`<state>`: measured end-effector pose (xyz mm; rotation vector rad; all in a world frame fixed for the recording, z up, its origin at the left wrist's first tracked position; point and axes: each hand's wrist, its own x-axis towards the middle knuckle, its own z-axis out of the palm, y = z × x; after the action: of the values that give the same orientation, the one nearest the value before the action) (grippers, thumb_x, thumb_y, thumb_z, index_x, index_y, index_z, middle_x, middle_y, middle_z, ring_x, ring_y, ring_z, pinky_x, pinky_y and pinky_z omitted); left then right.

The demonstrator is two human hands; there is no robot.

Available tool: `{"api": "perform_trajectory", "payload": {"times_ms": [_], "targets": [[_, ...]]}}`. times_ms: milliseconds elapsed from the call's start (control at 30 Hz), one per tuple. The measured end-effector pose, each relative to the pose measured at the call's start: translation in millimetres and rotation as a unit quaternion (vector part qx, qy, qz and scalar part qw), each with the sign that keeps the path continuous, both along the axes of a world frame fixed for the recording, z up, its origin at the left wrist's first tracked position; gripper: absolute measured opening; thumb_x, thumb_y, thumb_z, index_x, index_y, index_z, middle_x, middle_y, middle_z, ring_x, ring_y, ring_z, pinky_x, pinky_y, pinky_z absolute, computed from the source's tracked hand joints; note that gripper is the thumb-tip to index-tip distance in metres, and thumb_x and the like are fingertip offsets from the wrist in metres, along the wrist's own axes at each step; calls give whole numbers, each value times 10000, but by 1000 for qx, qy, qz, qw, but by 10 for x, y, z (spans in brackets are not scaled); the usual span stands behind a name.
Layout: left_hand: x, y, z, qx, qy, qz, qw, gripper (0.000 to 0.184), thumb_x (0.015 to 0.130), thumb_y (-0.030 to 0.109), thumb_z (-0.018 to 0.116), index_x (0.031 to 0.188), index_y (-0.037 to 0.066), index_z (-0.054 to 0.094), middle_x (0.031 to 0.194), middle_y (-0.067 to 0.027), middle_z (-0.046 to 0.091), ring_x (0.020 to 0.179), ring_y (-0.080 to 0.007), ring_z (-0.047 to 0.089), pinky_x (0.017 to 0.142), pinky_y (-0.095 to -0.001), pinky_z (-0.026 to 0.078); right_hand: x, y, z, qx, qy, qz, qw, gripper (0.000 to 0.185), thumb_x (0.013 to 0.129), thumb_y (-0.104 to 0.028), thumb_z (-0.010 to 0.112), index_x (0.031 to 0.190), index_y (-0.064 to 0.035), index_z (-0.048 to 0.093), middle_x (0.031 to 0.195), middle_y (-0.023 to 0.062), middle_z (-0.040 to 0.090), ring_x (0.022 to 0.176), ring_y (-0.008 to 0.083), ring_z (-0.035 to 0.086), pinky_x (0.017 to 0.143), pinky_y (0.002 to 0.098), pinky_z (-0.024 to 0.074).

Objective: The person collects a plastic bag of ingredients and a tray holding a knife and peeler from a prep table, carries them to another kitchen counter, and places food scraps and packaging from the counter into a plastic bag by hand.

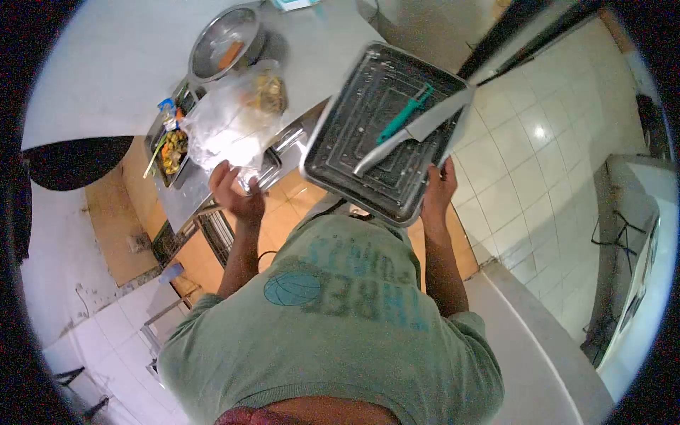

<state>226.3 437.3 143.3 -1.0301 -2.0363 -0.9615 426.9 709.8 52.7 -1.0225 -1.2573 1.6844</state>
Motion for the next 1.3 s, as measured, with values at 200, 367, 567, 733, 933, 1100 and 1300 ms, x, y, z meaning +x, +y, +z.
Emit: {"api": "perform_trajectory", "payload": {"times_ms": [200,367,567,733,933,1100,1300], "targets": [[-499,-1124,-654,-108,-166,186,962,995,538,197,805,1272,-28,171,1346,-233,142,1250,-357,158,1023,-417,176,-86,-179,89,14,40,4,999,386,809,-24,470,1188,37,427,1079,71,518,927,146,495,805,263,385],[-1332,-389,-405,-98,-255,41,961,1131,463,303,813,1307,6,122,1385,-239,64,1298,-373,22,1050,-431,99,-142,-358,172,10,54,-34,998,345,816,-10,430,1159,28,449,1032,56,534,893,130,503,782,263,396],[-2739,571,-511,126,-300,-162,932,251,805,91,492,1034,-8,471,954,-94,540,788,-186,513,680,-274,438,-311,-499,-20,-10,64,-125,990,305,803,6,436,1103,9,487,937,35,553,782,113,511,724,239,410],[-3256,669,-809,5,-197,-40,980,212,836,130,394,930,35,558,991,-105,535,906,-202,503,719,-335,441,-416,-391,-255,2,25,-195,981,292,789,-2,444,1076,1,498,914,31,555,778,104,508,711,231,410],[-2711,853,57,359,-495,-243,753,172,839,256,510,870,87,514,728,-30,505,628,-161,511,535,-290,454,-439,-290,-404,-7,-17,-209,978,317,789,-4,442,1102,15,492,941,45,561,812,120,517,737,255,417],[-2857,1157,-435,79,-548,-323,767,298,791,142,521,1073,65,467,984,-85,518,818,-201,528,673,-315,454,-374,-233,-490,37,-25,-227,973,372,774,19,472,1146,28,473,999,71,563,873,131,524,771,248,410],[-2740,708,-2006,-369,-602,-488,512,389,760,136,595,1128,47,507,1121,-105,526,996,-201,502,864,-294,391,-495,-267,-128,-5,-51,-250,967,406,775,18,466,1181,34,447,1026,63,557,885,124,523,791,245,410]]}}
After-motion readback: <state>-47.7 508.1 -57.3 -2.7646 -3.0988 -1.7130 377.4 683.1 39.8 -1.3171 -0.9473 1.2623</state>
